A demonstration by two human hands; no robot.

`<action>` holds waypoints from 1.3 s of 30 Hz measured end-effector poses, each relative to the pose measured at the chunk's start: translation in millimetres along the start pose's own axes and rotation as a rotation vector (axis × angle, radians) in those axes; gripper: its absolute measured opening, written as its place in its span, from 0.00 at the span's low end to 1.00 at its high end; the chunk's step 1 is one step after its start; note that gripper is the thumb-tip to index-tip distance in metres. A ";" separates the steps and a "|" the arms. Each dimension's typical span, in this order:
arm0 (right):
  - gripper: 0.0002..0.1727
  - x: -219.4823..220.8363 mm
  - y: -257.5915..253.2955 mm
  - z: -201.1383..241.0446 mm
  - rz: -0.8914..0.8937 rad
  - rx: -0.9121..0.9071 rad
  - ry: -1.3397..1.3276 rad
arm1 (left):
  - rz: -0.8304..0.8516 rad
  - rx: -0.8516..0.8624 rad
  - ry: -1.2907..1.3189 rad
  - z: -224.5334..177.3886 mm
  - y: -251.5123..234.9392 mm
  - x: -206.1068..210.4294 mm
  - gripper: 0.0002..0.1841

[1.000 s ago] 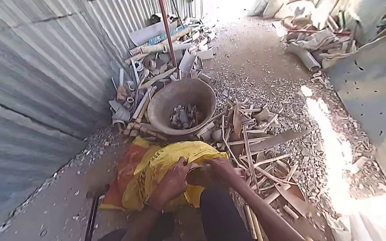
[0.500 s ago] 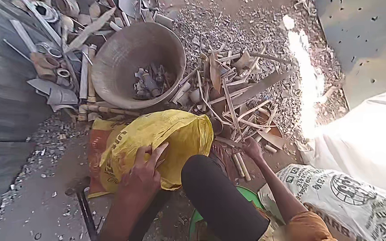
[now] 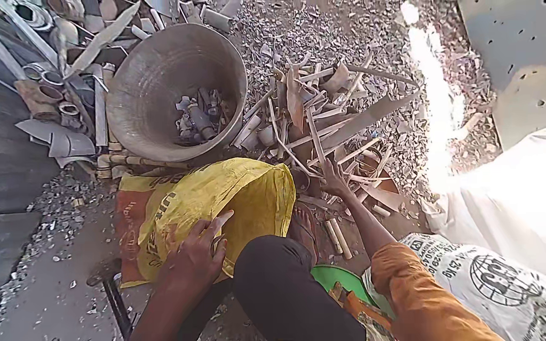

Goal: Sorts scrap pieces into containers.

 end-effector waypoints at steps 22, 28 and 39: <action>0.21 -90.6 207.6 12.3 -0.178 -0.470 0.267 | 0.038 -0.278 0.169 6.8 2.8 -28.0 0.36; 0.18 -115.7 242.3 94.5 -0.132 -0.787 0.162 | 0.125 -0.229 0.189 1.5 -3.6 -24.2 0.40; 0.15 -25.1 147.4 335.2 0.417 -0.822 0.122 | 0.141 -0.233 0.368 11.3 3.9 -29.3 0.49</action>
Point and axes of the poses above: each hand's wrist, its own y-axis away from the middle knuckle, its own x-axis out of the palm, z = x × y, the point moved 7 cm from there along -y, towards the middle knuckle, and after that the axes turned 3 degrees about z, right-handed, at the moved point
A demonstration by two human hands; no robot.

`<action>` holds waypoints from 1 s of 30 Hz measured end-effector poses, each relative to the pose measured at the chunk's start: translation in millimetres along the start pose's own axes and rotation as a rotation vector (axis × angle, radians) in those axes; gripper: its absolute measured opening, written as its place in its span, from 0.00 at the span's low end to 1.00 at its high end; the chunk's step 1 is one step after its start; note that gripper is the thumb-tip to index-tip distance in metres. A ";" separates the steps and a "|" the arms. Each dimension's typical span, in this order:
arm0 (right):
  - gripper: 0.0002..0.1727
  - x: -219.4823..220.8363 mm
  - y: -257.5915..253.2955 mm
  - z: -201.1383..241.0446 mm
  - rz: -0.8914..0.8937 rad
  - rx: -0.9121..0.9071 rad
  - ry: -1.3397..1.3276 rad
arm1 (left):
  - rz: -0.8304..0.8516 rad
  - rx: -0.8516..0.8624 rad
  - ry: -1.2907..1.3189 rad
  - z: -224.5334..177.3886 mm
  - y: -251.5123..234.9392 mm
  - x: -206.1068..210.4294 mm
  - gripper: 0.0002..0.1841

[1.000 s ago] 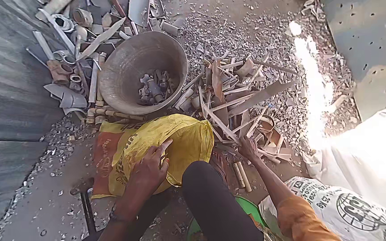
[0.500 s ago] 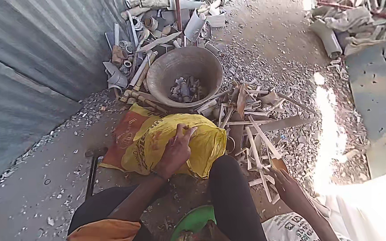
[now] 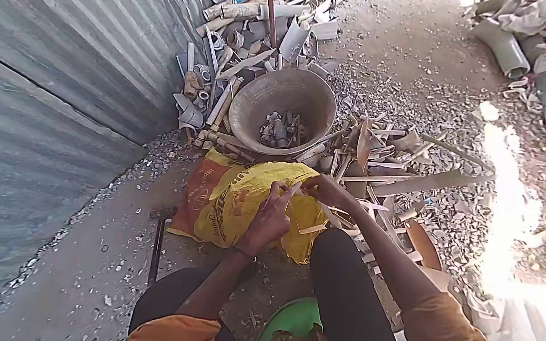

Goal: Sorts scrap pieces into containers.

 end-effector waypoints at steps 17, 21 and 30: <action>0.43 110.5 75.0 -212.3 -0.286 0.503 -0.172 | -0.138 0.155 -0.071 20.8 8.0 19.2 0.45; 0.81 171.6 67.2 -229.4 -0.036 0.612 0.168 | -0.131 0.120 -0.080 19.9 2.2 17.4 0.47; 0.22 174.2 33.2 -213.3 -0.272 0.445 -0.035 | -0.103 0.124 -0.120 14.1 -11.5 18.4 0.47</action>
Point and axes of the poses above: each hand's wrist, its own y-axis away from the middle knuckle, its own x-axis out of the palm, z = x × y, the point moved 7 cm from there along -y, towards the middle knuckle, and after that the axes turned 3 degrees about z, right-handed, at the moved point
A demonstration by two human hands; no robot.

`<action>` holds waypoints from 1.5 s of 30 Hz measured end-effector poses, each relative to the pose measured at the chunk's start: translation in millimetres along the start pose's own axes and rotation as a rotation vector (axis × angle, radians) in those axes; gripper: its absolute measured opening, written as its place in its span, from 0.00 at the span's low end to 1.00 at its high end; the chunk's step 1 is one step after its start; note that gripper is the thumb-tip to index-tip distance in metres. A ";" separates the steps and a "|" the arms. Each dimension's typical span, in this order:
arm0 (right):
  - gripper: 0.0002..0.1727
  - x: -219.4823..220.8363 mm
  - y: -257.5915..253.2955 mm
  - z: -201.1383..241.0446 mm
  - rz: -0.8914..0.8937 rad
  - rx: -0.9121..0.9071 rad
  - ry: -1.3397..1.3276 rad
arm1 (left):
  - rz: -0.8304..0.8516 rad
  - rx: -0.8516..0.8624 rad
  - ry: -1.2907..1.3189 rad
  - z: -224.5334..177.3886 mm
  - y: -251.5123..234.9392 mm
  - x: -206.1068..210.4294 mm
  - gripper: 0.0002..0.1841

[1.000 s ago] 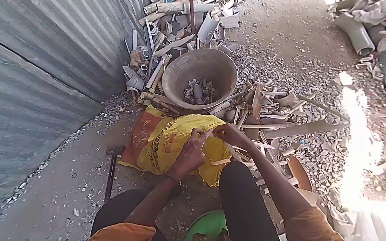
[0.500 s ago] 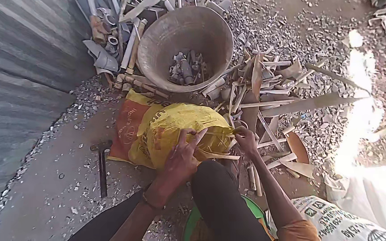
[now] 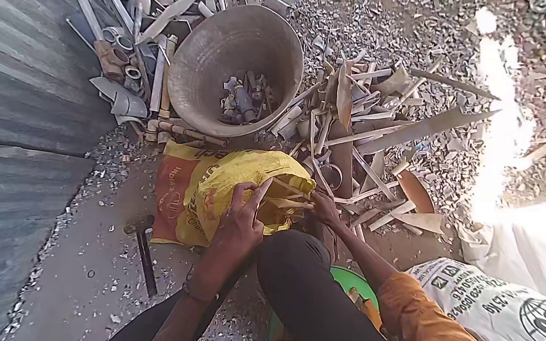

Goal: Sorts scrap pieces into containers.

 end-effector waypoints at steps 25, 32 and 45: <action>0.35 -7.1 22.4 127.5 0.474 -0.308 -0.448 | -0.141 -0.016 -0.017 1.7 4.3 -9.5 0.48; 0.31 -61.0 25.5 94.0 -0.072 -0.243 -0.943 | -0.149 0.013 -0.033 -2.3 1.9 -8.0 0.46; 0.21 -27.2 24.2 -53.0 -0.178 0.286 -0.118 | -0.110 -0.078 -0.059 4.8 -7.3 -17.5 0.43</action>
Point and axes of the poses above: each hand's wrist, its own y-axis away from the middle knuckle, its own x-axis out of the palm, z = x × y, the point moved 7 cm from there along -y, towards the middle knuckle, and after that the axes turned 3 degrees about z, right-handed, at the moved point
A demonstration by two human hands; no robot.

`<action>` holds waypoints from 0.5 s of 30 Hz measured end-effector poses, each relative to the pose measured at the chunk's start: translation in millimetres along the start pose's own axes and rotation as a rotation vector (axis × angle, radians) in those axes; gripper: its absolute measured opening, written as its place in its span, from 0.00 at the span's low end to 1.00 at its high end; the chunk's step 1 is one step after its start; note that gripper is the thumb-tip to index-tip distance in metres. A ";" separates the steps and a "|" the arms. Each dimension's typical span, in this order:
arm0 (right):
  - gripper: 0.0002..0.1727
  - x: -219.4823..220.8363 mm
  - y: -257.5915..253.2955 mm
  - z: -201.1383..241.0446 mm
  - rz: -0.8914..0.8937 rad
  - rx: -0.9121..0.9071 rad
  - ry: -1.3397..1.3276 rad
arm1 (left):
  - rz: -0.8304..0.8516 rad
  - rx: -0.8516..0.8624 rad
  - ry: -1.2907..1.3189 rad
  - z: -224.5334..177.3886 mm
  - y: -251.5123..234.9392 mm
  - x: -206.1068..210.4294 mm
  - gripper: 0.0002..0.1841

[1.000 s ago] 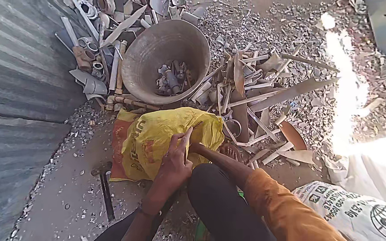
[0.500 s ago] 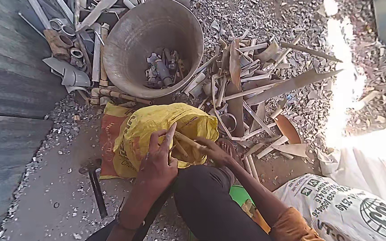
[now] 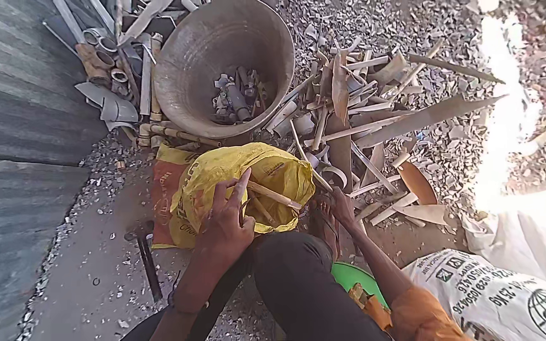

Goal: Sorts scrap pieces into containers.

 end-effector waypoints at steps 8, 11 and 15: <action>0.21 -203.3 122.1 -13.0 -0.164 -0.258 -0.363 | 0.087 -0.115 0.104 10.1 3.7 -7.8 0.44; 0.12 -267.4 161.2 -19.2 -0.138 -0.202 -0.607 | 0.096 -0.120 0.152 14.8 6.9 -9.9 0.43; 0.10 -259.8 152.0 3.1 0.001 -0.284 -0.711 | 0.150 -0.106 0.273 10.2 11.7 -10.7 0.40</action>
Point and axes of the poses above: each hand's wrist, its own y-axis away from the middle knuckle, its own x-axis out of the palm, z = x × y, the point moved 7 cm from there along -y, towards the middle knuckle, and after that the axes turned 3 degrees about z, right-handed, at the moved point
